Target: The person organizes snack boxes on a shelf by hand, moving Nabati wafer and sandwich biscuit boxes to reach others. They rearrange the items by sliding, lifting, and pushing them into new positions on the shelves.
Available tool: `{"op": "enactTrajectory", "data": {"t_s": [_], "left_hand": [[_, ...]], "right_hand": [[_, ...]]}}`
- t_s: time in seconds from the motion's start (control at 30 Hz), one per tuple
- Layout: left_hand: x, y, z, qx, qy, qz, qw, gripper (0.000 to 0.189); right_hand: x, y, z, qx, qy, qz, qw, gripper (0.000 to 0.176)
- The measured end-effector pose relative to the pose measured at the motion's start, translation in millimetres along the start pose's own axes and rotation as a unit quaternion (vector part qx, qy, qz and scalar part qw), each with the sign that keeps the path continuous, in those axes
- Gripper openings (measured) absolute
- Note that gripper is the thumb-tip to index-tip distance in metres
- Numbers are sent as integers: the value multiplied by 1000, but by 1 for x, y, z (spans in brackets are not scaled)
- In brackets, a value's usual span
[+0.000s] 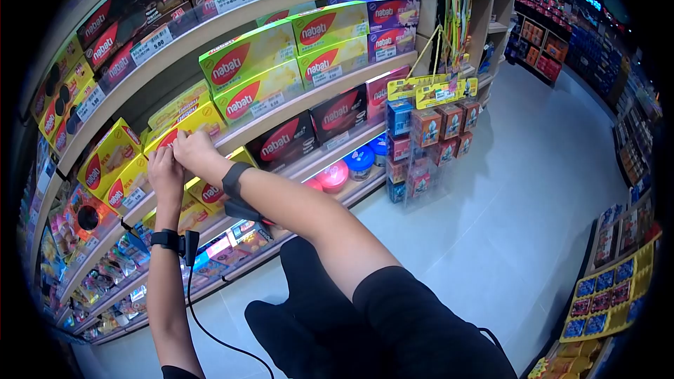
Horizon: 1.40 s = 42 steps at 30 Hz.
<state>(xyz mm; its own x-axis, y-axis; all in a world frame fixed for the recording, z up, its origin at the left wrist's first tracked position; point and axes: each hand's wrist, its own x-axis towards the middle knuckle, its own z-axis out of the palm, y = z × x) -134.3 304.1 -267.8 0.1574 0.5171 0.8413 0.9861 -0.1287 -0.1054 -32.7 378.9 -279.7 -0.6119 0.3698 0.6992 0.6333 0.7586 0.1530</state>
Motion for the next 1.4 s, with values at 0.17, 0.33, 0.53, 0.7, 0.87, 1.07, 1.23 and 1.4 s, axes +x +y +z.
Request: {"op": "enactTrajectory", "data": {"t_s": [0.17,0.33,0.53,0.7,0.87,1.07,1.23,1.4], "left_hand": [[-1,-2,2,3,3,5,1000,19],[-2,-3,0,9,-18,-8,1000,23],[-2,1,0,11,-1,-4,1000,19],[-5,2,-1,25,-3,3,1000,19],[-9,3,-2,13,-35,-24,999,18],[-13,23,7,-6,84,-18,996,24],[-4,89,29,-116,90,36,988,31],[3,158,51,-204,61,86,973,29]], "right_hand": [[-2,1,-2,-9,14,-9,1000,20],[-2,0,-2,4,-2,5,1000,21],[-8,2,-4,-16,41,-4,999,15],[-9,4,-1,-5,12,-8,1000,20],[-18,8,-6,0,38,-27,999,22],[-62,42,-49,27,26,12,999,24],[-117,102,-87,10,16,133,991,29],[-172,162,-111,-38,-9,213,976,28]]}}
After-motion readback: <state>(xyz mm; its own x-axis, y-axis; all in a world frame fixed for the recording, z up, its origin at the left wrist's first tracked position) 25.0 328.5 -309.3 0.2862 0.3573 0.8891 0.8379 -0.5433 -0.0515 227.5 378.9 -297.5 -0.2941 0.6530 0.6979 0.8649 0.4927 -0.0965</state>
